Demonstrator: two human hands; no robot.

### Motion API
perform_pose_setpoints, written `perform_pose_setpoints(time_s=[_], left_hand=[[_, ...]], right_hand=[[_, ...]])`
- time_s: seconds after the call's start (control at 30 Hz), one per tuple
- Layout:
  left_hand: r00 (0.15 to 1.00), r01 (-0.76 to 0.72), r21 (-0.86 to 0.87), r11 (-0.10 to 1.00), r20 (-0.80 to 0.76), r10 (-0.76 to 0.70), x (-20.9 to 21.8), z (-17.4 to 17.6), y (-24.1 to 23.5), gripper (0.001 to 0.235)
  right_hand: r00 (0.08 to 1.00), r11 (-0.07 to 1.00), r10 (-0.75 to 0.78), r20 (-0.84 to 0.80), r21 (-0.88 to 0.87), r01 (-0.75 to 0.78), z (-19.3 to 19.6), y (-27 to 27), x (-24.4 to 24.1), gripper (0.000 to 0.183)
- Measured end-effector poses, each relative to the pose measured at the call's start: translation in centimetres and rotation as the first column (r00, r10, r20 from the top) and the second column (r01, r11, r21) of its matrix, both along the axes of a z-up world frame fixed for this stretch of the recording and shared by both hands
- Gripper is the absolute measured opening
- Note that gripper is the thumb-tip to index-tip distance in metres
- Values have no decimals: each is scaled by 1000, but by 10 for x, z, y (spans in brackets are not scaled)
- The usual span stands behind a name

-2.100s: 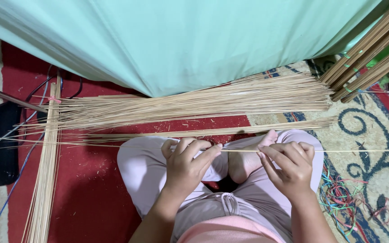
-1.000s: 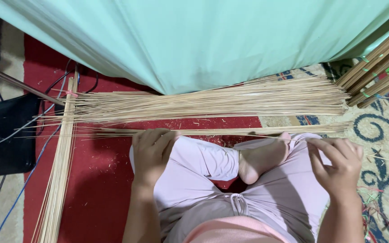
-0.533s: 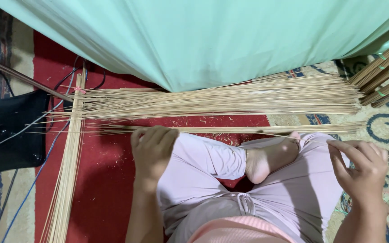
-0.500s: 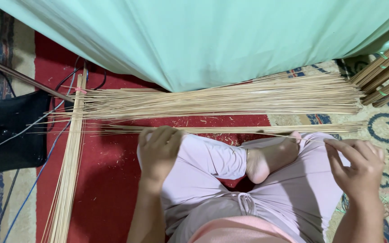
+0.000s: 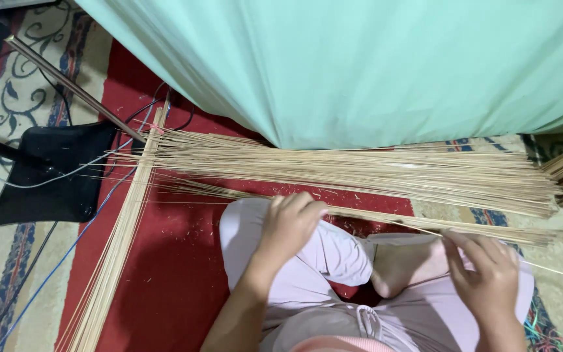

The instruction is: Weaving thin wooden sticks into a mat or screen

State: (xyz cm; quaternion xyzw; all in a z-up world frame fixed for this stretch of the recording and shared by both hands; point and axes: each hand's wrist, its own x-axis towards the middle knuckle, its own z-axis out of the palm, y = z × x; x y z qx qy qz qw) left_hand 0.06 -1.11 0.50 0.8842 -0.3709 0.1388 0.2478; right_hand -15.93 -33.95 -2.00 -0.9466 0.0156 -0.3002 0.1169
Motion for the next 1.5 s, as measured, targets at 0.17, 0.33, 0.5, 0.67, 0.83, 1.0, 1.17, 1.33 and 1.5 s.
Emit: perform_pose_setpoints(time_s=[0.17, 0.33, 0.5, 0.67, 0.83, 1.0, 1.17, 1.33, 1.5], left_hand=[[991, -49, 27, 998, 123, 45, 1, -7, 1, 12], [979, 140, -45, 989, 158, -131, -34, -1, -54, 23], [996, 42, 30, 999, 75, -45, -6, -18, -27, 13], [962, -57, -30, 998, 266, 63, 7, 7, 1, 13], [976, 38, -35, 999, 214, -30, -18, 18, -35, 19], [977, 118, -159, 980, 197, -86, -15, 23, -43, 11], [967, 52, -104, 993, 254, -24, 2, 1, -20, 11], [944, -2, -81, 997, 328, 29, 2, 0, -15, 14], [925, 15, -72, 997, 379, 13, -9, 6, -34, 10]], right_hand=[[1000, 1000, -24, -8, 1, 24, -2, -1, 3, 18], [958, 959, 281, 52, 36, -283, 23, 57, 25, 20], [991, 991, 132, 10, -15, -132, 9, 8, 17, 17], [996, 998, -48, 73, -36, 51, -2, -15, 6, 11], [983, 986, 153, 105, 52, -159, 22, 30, 23, 19], [968, 966, 145, 204, 181, -183, 45, 42, 30, 13], [981, 985, 81, 177, 134, -106, 46, 5, 11, 9], [986, 993, 31, 165, 103, -49, 47, -4, 7, 5], [975, 990, 106, 197, 69, -121, 51, 9, 13, 4]])
